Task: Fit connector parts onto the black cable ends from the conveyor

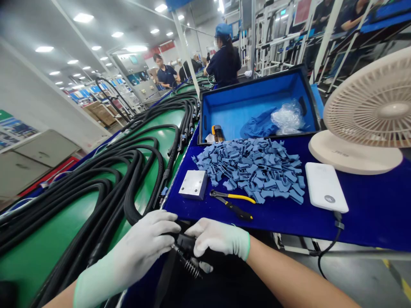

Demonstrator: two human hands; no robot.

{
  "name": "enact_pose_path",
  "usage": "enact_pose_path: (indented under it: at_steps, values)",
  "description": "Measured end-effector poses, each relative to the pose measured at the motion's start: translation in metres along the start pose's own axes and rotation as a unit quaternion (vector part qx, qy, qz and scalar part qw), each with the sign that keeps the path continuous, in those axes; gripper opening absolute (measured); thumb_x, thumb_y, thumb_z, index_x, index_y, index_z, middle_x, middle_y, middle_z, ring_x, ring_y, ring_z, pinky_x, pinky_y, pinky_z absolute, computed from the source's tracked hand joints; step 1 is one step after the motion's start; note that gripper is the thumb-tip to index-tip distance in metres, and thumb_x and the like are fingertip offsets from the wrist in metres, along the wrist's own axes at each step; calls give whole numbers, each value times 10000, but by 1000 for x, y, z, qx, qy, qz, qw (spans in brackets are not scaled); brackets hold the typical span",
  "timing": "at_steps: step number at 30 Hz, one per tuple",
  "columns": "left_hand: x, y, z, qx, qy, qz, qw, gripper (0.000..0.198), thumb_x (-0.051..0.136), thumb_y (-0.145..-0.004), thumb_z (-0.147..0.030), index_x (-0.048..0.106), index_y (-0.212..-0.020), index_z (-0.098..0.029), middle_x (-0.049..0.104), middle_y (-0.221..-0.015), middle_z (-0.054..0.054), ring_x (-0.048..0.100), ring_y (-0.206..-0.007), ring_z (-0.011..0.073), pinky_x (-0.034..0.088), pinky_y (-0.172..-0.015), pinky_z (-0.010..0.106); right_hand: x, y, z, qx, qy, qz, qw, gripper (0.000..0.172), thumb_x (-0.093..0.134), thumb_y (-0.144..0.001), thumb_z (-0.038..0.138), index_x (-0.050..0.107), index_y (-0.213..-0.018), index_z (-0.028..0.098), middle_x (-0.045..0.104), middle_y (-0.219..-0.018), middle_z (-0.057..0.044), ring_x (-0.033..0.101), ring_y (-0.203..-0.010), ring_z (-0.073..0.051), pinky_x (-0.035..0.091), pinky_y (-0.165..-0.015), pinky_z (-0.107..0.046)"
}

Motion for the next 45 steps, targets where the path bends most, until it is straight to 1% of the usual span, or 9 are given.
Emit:
enact_pose_path:
  at_steps: [10, 14, 16, 18, 23, 27, 30, 34, 45]
  values:
    - [21, -2, 19, -102, 53, -13, 993, 128, 502, -1013, -173, 619, -963, -191, 652, -1037, 65, 628, -920, 188, 547, -829, 333, -6, 22, 39, -43, 260, -114, 958, 260, 591, -911, 387, 669, -849, 147, 639, -805, -17, 542, -698, -146, 422, -679, -266]
    - [28, 13, 44, -279, 104, -63, 952, 171, 489, -1033, -308, 628, -993, -215, 674, -985, 44, 658, -885, 201, 553, -807, 327, -31, 66, 65, 36, 569, -429, 701, 266, 556, -966, 390, 663, -930, 148, 654, -896, -92, 573, -788, -217, 415, -734, -345]
    - [27, 13, 45, -348, 131, -97, 923, 199, 530, -1013, -376, 651, -995, -219, 709, -997, 41, 682, -913, 221, 559, -854, 349, -39, 72, 60, 89, 675, -449, 578, 152, 639, -890, 271, 669, -899, 122, 643, -937, -154, 585, -880, -282, 414, -781, -398]
    - [26, 9, 43, -410, 165, -126, 888, 230, 580, -978, -422, 687, -1015, -222, 741, -1044, 36, 703, -976, 241, 558, -924, 367, -47, 67, 49, 113, 734, -406, 533, 42, 636, -826, 148, 665, -827, 118, 626, -893, -166, 582, -885, -303, 403, -773, -412]
    - [20, 2, 37, -505, 258, -147, 810, 345, 624, -933, -484, 738, -1124, -220, 773, -1121, 32, 709, -1099, 269, 551, -998, 371, -66, 69, 51, 59, 660, -436, 609, 63, 581, -833, 184, 566, -772, 175, 583, -790, -62, 528, -695, -193, 347, -618, -320]
    - [8, -2, 40, -492, 279, -163, 808, 383, 629, -929, -478, 746, -1170, -205, 764, -1185, 49, 702, -1134, 285, 544, -1026, 381, -53, 67, 62, -17, 519, -431, 738, 77, 537, -868, 175, 528, -793, 192, 580, -736, -7, 521, -643, -150, 387, -593, -277]
    - [4, -4, 45, -473, 289, -166, 815, 409, 624, -937, -503, 738, -1200, -211, 746, -1239, 43, 685, -1173, 277, 510, -1077, 381, -23, 55, 75, -123, 499, -355, 781, 206, 505, -802, 44, 622, -910, 176, 677, -914, -57, 633, -834, -190, 497, -758, -304]
    - [0, -9, 49, -468, 279, -171, 821, 428, 613, -940, -514, 733, -1214, -208, 755, -1217, 41, 707, -1126, 275, 524, -1057, 379, 6, 38, 88, -219, 492, -269, 799, 424, 498, -798, 10, 699, -1120, 200, 715, -1131, -98, 659, -1085, -246, 511, -989, -393]
    - [-20, -37, 31, -373, 184, -183, 891, 280, 516, -949, -330, 757, -898, -198, 772, -1011, 63, 736, -950, 231, 596, -837, 303, 6, 28, 88, -230, 481, -262, 804, 438, 511, -800, 2, 693, -1143, 202, 719, -1116, -83, 672, -1050, -234, 519, -997, -390]
Point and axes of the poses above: each hand's wrist, its own y-axis away from the middle knuckle, its own x-axis out of the palm, z = x × y, the point moved 6 cm from there along -y, towards the middle knuckle
